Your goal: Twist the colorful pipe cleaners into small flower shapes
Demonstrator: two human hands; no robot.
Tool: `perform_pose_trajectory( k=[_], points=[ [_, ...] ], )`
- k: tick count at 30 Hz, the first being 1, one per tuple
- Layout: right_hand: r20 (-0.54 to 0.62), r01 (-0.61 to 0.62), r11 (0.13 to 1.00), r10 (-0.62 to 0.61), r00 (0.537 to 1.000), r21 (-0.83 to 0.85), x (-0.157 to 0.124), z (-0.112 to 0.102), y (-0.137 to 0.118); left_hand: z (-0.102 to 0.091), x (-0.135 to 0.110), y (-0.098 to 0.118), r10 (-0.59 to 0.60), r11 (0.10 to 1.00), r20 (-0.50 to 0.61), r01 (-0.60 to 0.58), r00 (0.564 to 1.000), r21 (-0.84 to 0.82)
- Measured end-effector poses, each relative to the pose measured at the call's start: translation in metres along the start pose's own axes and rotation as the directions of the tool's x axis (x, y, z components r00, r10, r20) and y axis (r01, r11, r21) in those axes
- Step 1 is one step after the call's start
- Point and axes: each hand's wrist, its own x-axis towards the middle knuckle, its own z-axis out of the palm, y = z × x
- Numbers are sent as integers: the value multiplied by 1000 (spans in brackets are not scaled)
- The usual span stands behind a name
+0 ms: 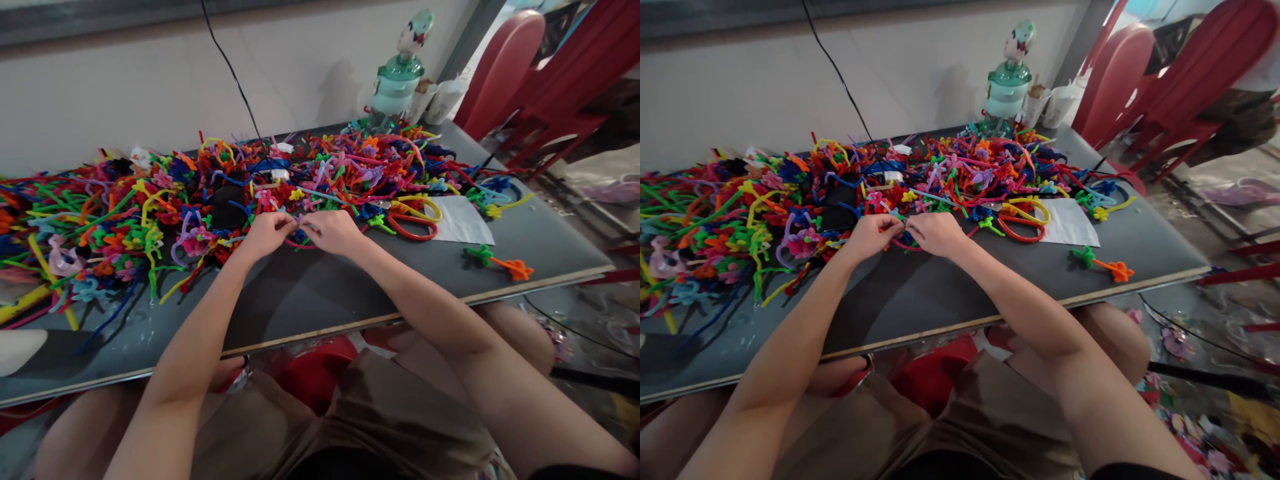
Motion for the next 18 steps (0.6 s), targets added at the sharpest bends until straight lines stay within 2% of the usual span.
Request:
perform_pose_trajectory(
  k=[2,4,6,8,10,13,15,18],
  points=[
    [12,-49,980,47,999,195,4,1,11,-2,-1,-4,169,978,-28,-164,985,133],
    [66,-104,909,84,994,403,8,0,21,-2,-2,-7,301,918,-29,-281,953,280],
    [146,-148,802,77,986,579,10,-1,27,-2,-3,-8,365,870,-43,-324,930,371],
    [212,-171,707,30,977,686,10,-4,27,-2,-4,-6,412,844,-71,-350,909,406],
    [266,-195,650,-12,964,735,8,-7,24,-3,-6,-1,455,829,-77,-390,887,401],
    [344,-255,612,-28,939,748,6,-10,21,-6,-8,7,492,805,-50,-432,869,406],
    [357,-255,620,-44,933,742,6,-11,21,-6,-9,13,492,793,-25,-436,870,425],
    [288,-186,666,-45,957,723,7,-7,19,-3,-8,18,440,823,-34,-388,897,415]
  ],
)
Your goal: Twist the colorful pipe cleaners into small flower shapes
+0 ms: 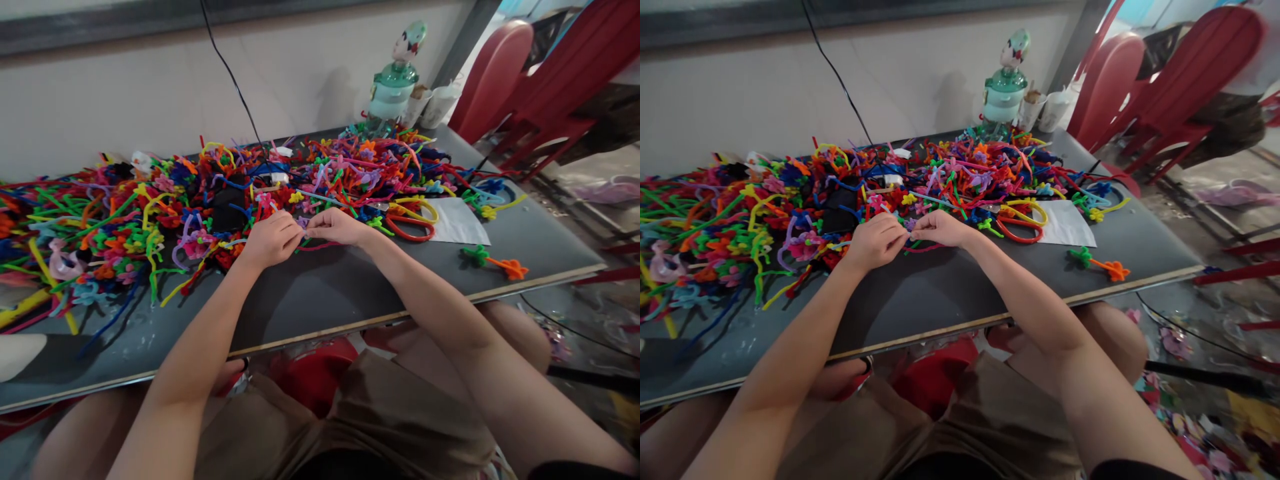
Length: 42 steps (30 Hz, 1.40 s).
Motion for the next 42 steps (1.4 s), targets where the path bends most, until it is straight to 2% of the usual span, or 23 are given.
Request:
perform_pose_trajectory(
  k=[2,4,7,9,10,12,14,15,17,19,22,25,27,30,32,34,35,37,38,40,42],
  points=[
    [-119,30,994,-43,992,-104,0,7,-1,2,2,3,-122,991,-44,119,991,-65],
    [-250,44,957,-119,961,-286,-2,17,-4,4,5,4,-313,934,-81,291,946,-206],
    [-320,14,824,-236,918,-567,-6,31,-9,6,7,4,-551,736,26,500,834,-456],
    [-346,-30,772,-250,904,-635,-8,37,-11,7,7,1,-607,616,116,558,786,-556],
    [-368,-42,779,-247,897,-625,-8,38,-11,8,7,-1,-619,572,140,566,773,-594],
    [-422,-36,844,-230,877,-535,-6,37,-10,9,6,-6,-633,505,151,553,760,-663],
    [-477,-5,929,-185,859,-370,-3,32,-8,9,5,-10,-634,480,118,509,764,-715],
    [-484,15,964,-147,863,-265,-1,30,-7,9,4,-11,-629,486,95,485,772,-727],
    [-409,46,999,-54,911,-29,2,26,-3,8,4,-12,-599,520,67,451,798,-725],
    [-237,20,980,28,971,196,3,24,1,7,4,-11,-553,554,76,434,830,-711],
    [-36,-67,909,90,995,412,4,23,6,6,3,-10,-511,587,90,423,855,-691],
    [18,-106,854,112,993,509,3,23,7,5,3,-11,-501,623,73,418,862,-661],
    [15,-118,849,128,992,515,5,23,7,5,3,-11,-495,662,52,415,867,-624],
    [-81,-120,893,171,982,434,9,25,5,6,5,-5,-531,710,-19,433,847,-555],
    [-224,-88,950,160,961,299,11,31,3,8,6,1,-585,717,-74,473,808,-512],
    [-410,-41,996,68,910,73,11,39,-1,10,8,7,-636,714,-125,519,762,-470],
    [-498,-33,997,-3,867,-64,10,43,-4,12,9,10,-655,710,-145,538,742,-455],
    [-587,-62,955,-127,800,-291,8,51,-8,15,10,14,-689,692,-180,563,703,-451],
    [-605,-77,933,-163,779,-351,6,54,-10,16,10,15,-708,671,-185,568,681,-478],
    [-631,-80,927,-184,754,-366,5,58,-10,20,11,15,-754,582,-143,552,641,-597],
    [-660,-38,957,-170,732,-289,6,58,-8,23,12,14,-791,423,-19,524,611,-739]
  ],
)
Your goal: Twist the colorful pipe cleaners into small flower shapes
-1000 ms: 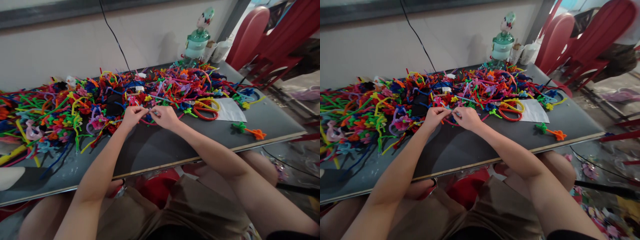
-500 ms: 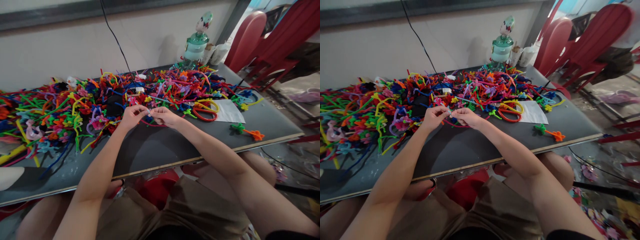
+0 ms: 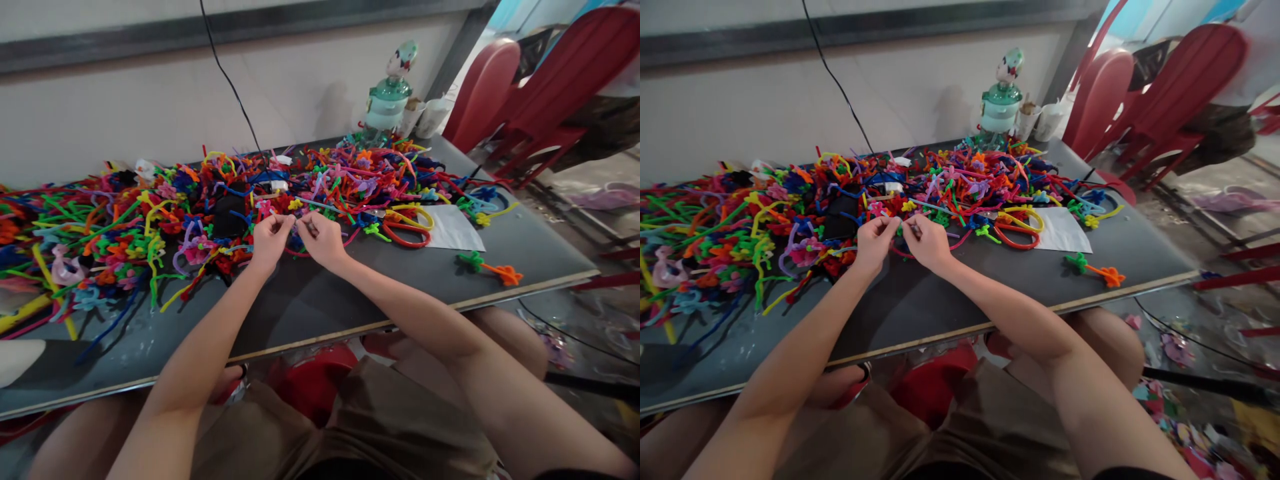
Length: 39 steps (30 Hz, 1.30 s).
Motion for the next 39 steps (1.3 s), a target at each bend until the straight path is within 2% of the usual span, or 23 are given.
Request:
perform_pose_trajectory(
  k=[3,5,8,11,17,21,26,30,39],
  points=[
    [-2,-38,985,39,999,171,5,0,7,1,2,-2,-148,973,85,161,985,-168],
    [55,-54,968,42,998,243,8,0,11,0,4,-3,-170,963,75,182,983,-198],
    [179,-60,974,21,984,218,8,-2,12,-4,8,-6,-157,965,32,160,987,-210],
    [238,-66,981,20,971,185,6,-3,12,-7,10,-11,-131,965,27,133,991,-224],
    [248,-197,892,100,964,407,8,2,22,-8,13,-21,29,992,27,-26,999,-122],
    [284,-218,856,87,955,469,11,2,24,-10,14,-26,102,994,28,-101,994,-45],
    [225,-152,907,66,972,393,9,-2,20,-13,14,-24,163,983,41,-166,986,83],
    [223,-142,935,70,972,326,7,-4,19,-14,13,-22,211,960,59,-218,976,176],
    [303,-203,902,86,949,380,10,0,23,-11,10,-16,209,951,89,-223,974,214]
  ],
)
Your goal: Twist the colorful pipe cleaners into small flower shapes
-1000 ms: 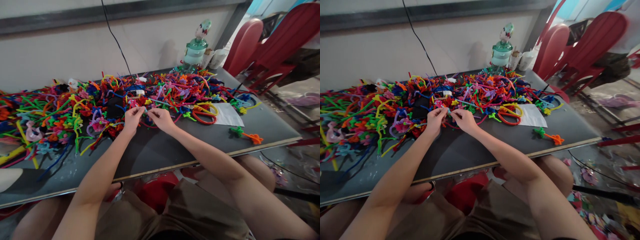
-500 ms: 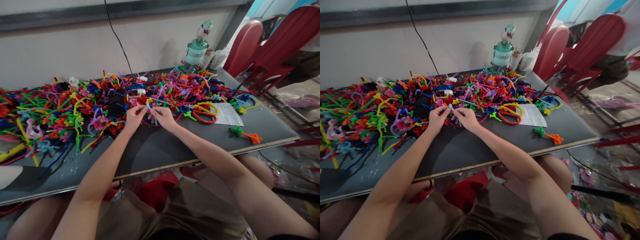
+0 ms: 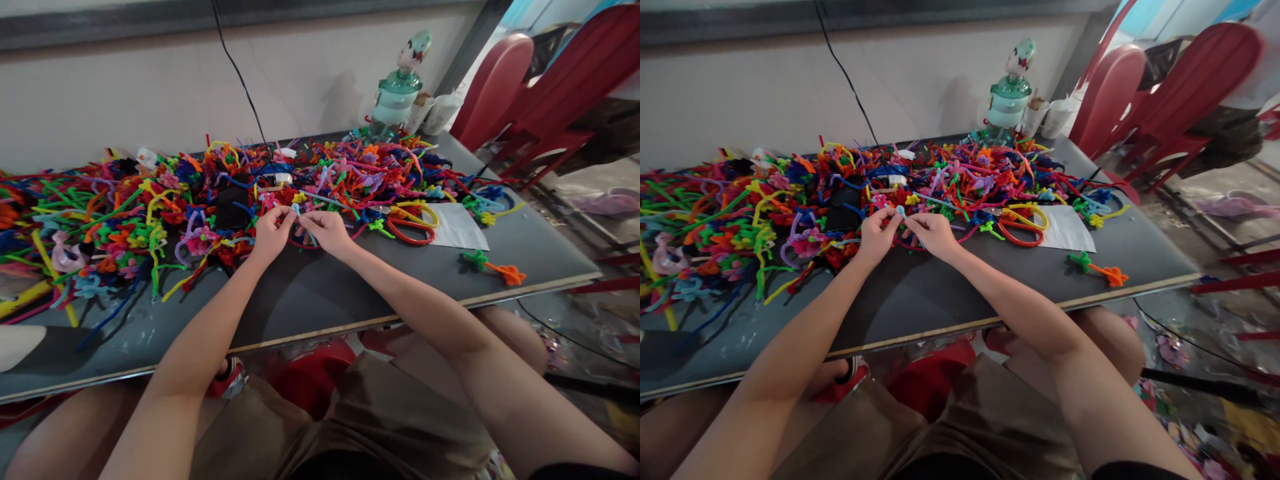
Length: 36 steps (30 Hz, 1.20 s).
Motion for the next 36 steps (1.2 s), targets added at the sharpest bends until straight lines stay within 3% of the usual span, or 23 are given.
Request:
perform_pose_trajectory(
  k=[7,12,19,30,34,36],
  points=[
    [-67,-8,998,11,998,58,0,-1,-1,1,-1,-3,-20,999,-68,19,997,-26],
    [-133,-15,996,27,991,88,3,-3,-1,0,0,-11,49,997,-237,-61,970,-42],
    [-160,1,999,-9,987,-49,-3,0,-6,4,-2,-18,145,969,-130,-114,981,217],
    [-135,37,984,-61,989,-173,-8,3,-10,5,-2,-13,112,986,-113,-97,987,137],
    [-176,30,983,-62,982,-179,-7,2,-9,-1,-7,-10,275,926,-186,-207,943,316],
    [-218,26,982,-66,974,-185,-6,2,-7,-5,-10,-10,391,843,-89,-318,916,435]
  ],
)
